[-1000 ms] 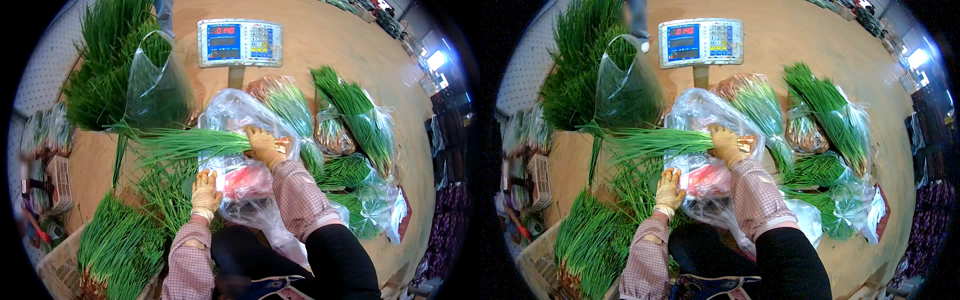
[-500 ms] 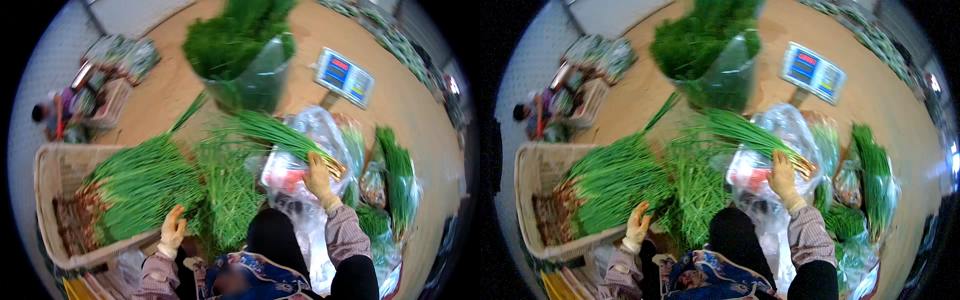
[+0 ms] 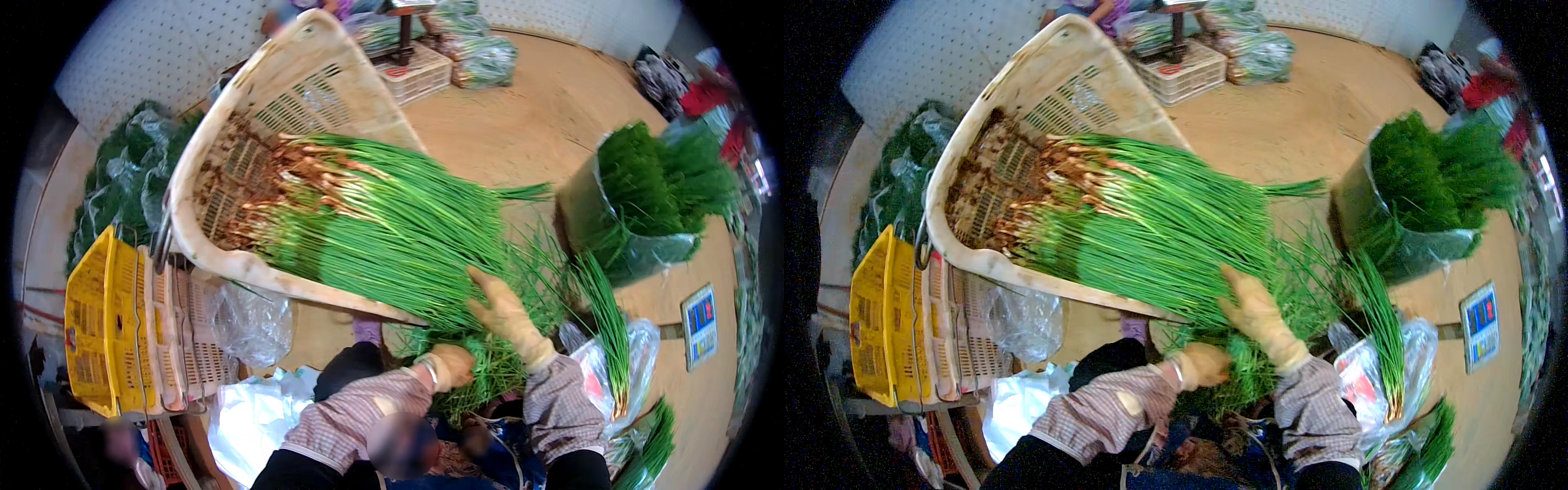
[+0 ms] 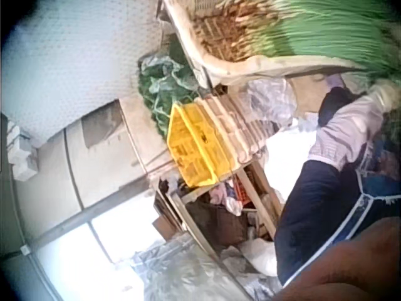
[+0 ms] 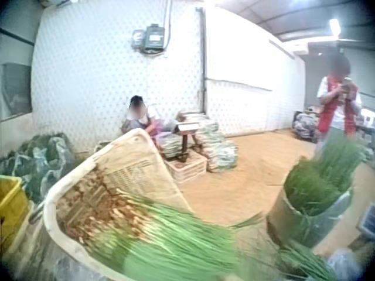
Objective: The person sits on the floor and sorts green onions by hand, aligning the roots and trimming stray stalks. They place the prepared bundles into a plastic bag and set them on a digital scale.
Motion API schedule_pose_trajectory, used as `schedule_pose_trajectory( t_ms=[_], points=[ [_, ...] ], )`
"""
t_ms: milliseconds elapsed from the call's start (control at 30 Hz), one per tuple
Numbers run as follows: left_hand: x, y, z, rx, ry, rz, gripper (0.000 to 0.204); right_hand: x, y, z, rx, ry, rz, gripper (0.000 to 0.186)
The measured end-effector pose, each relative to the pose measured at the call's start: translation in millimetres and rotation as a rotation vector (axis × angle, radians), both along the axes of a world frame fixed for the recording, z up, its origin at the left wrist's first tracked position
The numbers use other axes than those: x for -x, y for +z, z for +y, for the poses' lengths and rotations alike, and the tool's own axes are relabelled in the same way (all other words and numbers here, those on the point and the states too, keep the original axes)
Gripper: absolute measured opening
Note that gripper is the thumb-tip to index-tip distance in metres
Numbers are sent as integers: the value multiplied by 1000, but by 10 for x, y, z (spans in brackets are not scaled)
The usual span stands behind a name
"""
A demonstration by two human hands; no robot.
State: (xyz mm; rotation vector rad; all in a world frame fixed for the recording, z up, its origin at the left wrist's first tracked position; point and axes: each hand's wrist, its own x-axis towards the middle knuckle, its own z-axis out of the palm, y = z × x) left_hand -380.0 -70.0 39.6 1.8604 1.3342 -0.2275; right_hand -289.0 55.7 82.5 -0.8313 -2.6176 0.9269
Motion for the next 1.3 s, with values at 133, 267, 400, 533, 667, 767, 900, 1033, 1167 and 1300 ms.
schedule_pose_trajectory(
  t_ms=[133,267,400,533,667,767,900,1033,1167,1300],
  points=[
    [110,102,-92,-280,-47,-217,30,1108,-23,-199,-271,109,-116,102],
    [99,-191,-228,-282,-31,-139,22,1391,-93,-76,-146,88,-481,130],
    [218,121,-121,-152,171,-268,35,1171,-271,-11,-27,177,-482,132],
    [138,84,-116,-205,147,-287,38,1217,-278,-16,-30,151,-530,106],
    [59,-42,-105,-203,104,-266,35,1205,44,44,-160,190,-337,86],
    [17,-210,-141,-271,133,-252,33,1215,431,68,-234,292,-302,80],
    [83,-146,-117,-119,98,-192,29,1051,726,158,-264,368,-309,82],
    [162,84,-50,-1,82,-206,26,397,674,456,-329,281,-279,90],
    [136,75,-49,-21,113,-240,23,77,162,638,-160,203,-605,86],
    [105,142,-86,-75,123,-273,25,326,283,815,-244,326,-811,75]
  ],
)
